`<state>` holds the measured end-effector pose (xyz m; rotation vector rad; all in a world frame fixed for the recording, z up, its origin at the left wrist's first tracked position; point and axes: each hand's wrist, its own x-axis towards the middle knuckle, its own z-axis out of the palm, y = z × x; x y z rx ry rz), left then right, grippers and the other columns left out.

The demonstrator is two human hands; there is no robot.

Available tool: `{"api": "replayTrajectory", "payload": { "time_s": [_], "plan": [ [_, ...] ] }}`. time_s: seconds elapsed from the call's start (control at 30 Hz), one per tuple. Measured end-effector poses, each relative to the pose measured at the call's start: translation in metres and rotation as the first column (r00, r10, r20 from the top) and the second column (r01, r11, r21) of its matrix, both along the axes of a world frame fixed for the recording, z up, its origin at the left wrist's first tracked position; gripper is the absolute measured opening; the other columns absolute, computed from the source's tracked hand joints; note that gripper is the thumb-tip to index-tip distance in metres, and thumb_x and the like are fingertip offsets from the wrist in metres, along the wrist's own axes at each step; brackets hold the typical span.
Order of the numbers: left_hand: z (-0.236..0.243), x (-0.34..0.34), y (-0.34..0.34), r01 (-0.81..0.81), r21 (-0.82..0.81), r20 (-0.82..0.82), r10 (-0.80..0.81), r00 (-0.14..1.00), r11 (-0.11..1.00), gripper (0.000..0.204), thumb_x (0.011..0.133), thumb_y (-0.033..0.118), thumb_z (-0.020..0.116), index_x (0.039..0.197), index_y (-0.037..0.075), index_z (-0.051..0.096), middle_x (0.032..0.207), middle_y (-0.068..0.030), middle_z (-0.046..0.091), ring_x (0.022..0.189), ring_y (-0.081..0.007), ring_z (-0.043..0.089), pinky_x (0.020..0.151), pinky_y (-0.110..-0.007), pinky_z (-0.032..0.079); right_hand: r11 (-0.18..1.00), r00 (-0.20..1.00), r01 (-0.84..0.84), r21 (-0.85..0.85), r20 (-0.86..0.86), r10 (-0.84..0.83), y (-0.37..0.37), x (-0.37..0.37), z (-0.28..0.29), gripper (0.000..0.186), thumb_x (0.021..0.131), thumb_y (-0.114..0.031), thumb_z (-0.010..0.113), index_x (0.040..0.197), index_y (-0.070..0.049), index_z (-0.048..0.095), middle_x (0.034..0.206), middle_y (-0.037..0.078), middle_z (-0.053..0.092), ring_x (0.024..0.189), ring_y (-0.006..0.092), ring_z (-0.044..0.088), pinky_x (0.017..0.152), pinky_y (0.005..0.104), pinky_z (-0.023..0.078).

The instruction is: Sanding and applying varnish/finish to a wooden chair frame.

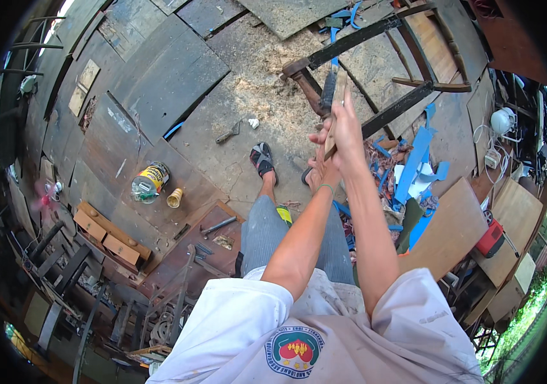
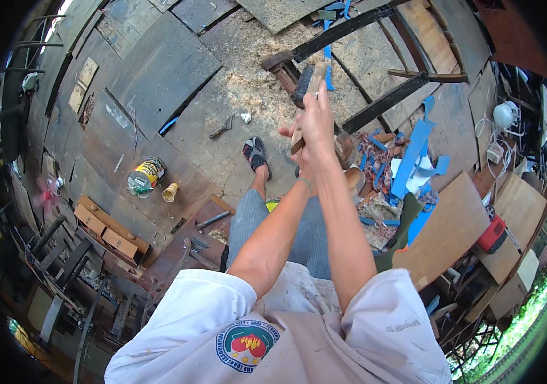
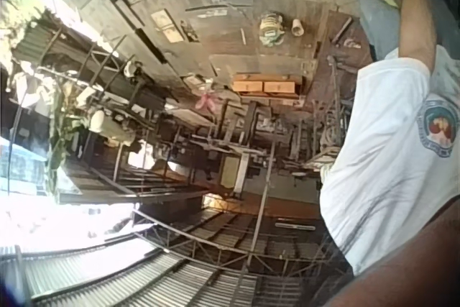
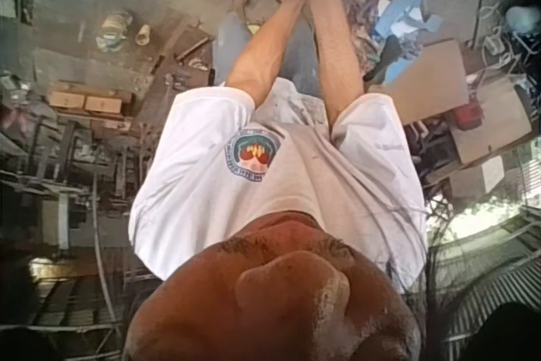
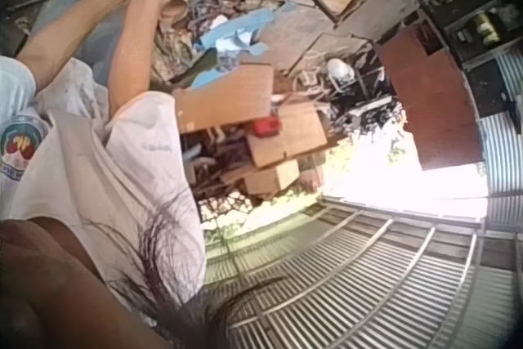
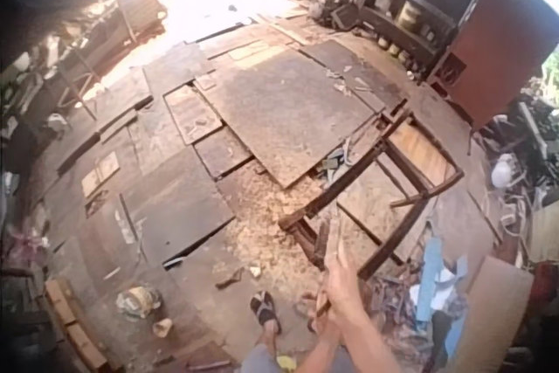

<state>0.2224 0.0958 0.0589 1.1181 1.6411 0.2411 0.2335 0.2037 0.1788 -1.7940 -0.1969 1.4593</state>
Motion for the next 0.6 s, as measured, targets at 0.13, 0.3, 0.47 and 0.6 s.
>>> {"api": "replayTrajectory", "payload": {
  "time_s": [0.13,0.3,0.47,0.6],
  "plan": [
    [-0.027,0.022,0.002,0.089,-0.355,-0.074,-0.123,0.990,0.931,0.071,0.080,0.055,0.062,0.130,0.007,0.045,0.122,-0.0178,0.057,0.118,-0.0332,0.051,0.099,-0.040,0.038,0.973,0.972,0.227,0.033,-0.079,-0.223,0.034,-0.042,-0.024,0.056,0.096,-0.014,0.037,0.148,-0.020,0.019,0.066,0.003,0.041,0.049,0.0137,0.043,0.048,0.0351,0.051],
    [-0.018,0.014,0.013,-0.022,-0.097,0.169,0.039,0.985,0.995,0.035,0.079,0.032,0.065,0.095,0.002,0.059,0.107,-0.0180,0.060,0.103,-0.0399,0.052,0.091,-0.051,0.036,0.963,0.951,0.269,-0.028,-0.149,-0.270,0.038,0.034,-0.073,0.022,0.097,-0.017,0.043,0.119,-0.016,0.040,0.070,0.002,0.040,0.050,0.0132,0.042,0.050,0.0327,0.050],
    [0.000,0.011,0.014,-0.064,-0.098,0.061,0.070,0.996,0.993,0.030,0.077,0.029,0.068,0.088,0.003,0.058,0.096,-0.0167,0.063,0.101,-0.0363,0.055,0.089,-0.051,0.035,0.953,0.945,0.304,-0.017,-0.119,-0.304,-0.017,0.059,-0.016,0.062,0.097,-0.021,0.046,0.151,-0.026,0.014,0.070,0.001,0.040,0.049,0.0107,0.040,0.048,0.0278,0.044],
    [-0.003,0.008,0.014,-0.063,-0.096,0.073,0.070,0.995,0.993,0.032,0.077,0.032,0.070,0.088,0.004,0.059,0.096,-0.0146,0.063,0.101,-0.0347,0.056,0.090,-0.052,0.033,0.984,0.986,-0.169,0.056,0.003,0.169,-0.025,0.065,-0.016,0.067,0.095,-0.020,0.051,0.152,-0.024,0.015,0.069,0.003,0.047,0.047,0.0139,0.049,0.047,0.0335,0.047]
  ]
}}
